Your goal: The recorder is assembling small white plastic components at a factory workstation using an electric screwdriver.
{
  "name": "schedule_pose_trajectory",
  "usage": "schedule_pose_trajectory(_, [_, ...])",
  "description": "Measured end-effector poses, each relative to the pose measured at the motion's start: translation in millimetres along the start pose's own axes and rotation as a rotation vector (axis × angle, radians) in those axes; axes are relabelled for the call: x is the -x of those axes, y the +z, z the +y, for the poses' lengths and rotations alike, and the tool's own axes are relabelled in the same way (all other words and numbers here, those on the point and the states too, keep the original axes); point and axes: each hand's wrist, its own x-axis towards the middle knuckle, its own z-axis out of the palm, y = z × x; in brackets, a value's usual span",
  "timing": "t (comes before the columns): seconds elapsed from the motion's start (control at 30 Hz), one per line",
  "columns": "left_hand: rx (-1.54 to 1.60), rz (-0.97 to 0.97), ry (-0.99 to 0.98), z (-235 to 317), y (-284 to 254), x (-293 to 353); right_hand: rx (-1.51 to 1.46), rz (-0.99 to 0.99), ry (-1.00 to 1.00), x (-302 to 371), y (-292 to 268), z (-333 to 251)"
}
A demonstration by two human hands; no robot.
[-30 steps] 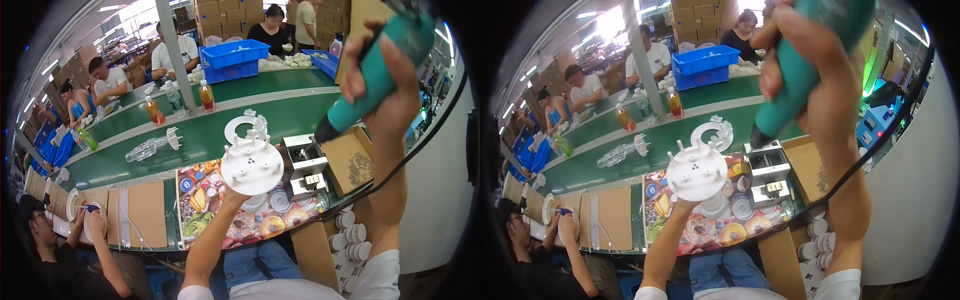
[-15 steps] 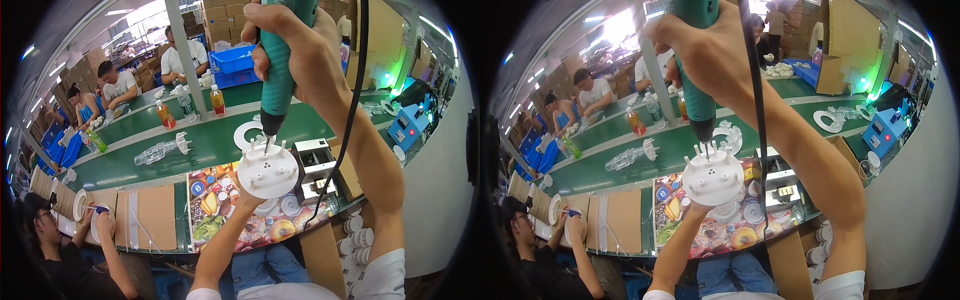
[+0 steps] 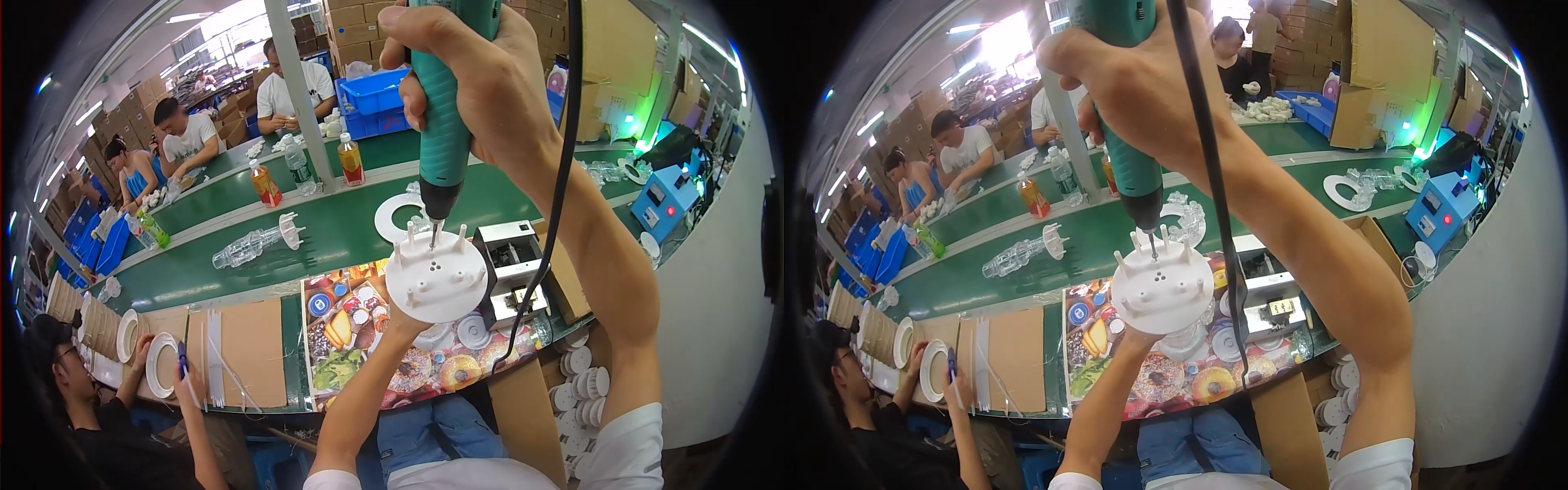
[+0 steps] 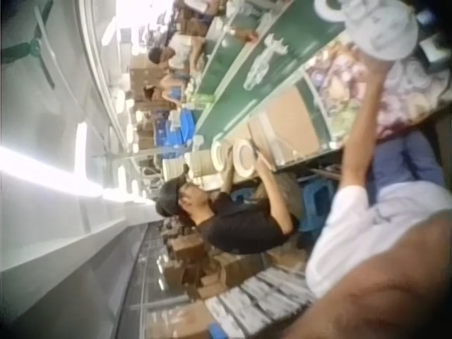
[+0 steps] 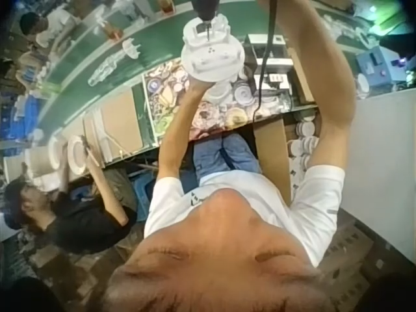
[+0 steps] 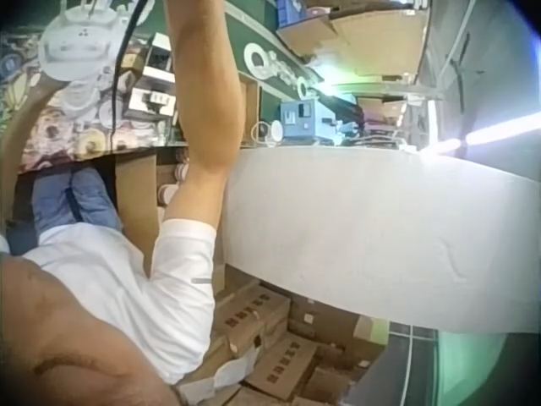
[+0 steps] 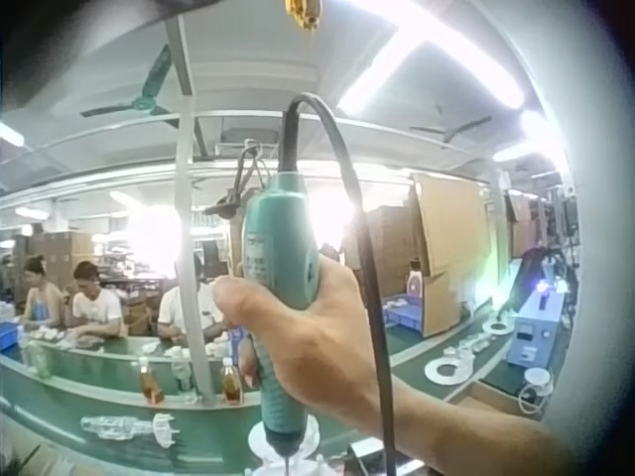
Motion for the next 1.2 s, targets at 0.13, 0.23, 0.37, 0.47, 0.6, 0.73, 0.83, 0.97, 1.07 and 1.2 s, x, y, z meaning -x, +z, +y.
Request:
schedule_pose_trajectory(0.13, [-0.031,-0.064,-0.036,-7.7,-7.1,-2.5,-0.041,-0.030,-0.012,0.2,-0.2,3.2])
schedule_pose_trajectory(0.23, [0.008,-0.095,0.036,6.5,2.1,0.0,-0.029,-0.028,0.025,-0.4,-2.7,5.5])
schedule_pose_trajectory(0.37, [0.073,-0.151,0.044,15.0,10.7,-5.0,0.004,-0.049,0.010,-2.6,-3.0,10.2])
schedule_pose_trajectory(0.47, [0.128,-0.115,0.004,6.9,0.7,-0.7,0.004,-0.089,0.052,-6.6,3.0,8.3])
schedule_pose_trajectory(0.6, [0.269,-0.028,-0.049,-0.7,0.2,-2.8,0.048,-0.157,0.053,-5.5,2.9,7.0])
schedule_pose_trajectory(0.73, [0.088,0.049,-0.103,-12.8,-4.9,-6.6,0.151,-0.074,-0.284,-9.6,1.1,35.1])
schedule_pose_trajectory(0.83, [0.172,0.057,-0.095,-17.4,-1.4,-6.8,0.028,0.000,-0.331,-15.0,5.9,46.0])
schedule_pose_trajectory(0.97, [0.237,-0.037,-0.057,-9.6,-1.7,-6.2,-0.217,-0.052,-0.181,1.1,-12.9,41.8])
schedule_pose_trajectory(1.07, [-0.503,-0.091,0.179,-18.9,-27.1,2.4,-0.280,0.008,-0.274,23.9,-35.7,24.7])
schedule_pose_trajectory(1.2, [-0.607,0.002,0.226,-23.9,-17.7,-1.0,-0.254,0.138,-0.267,75.3,-98.4,19.6])
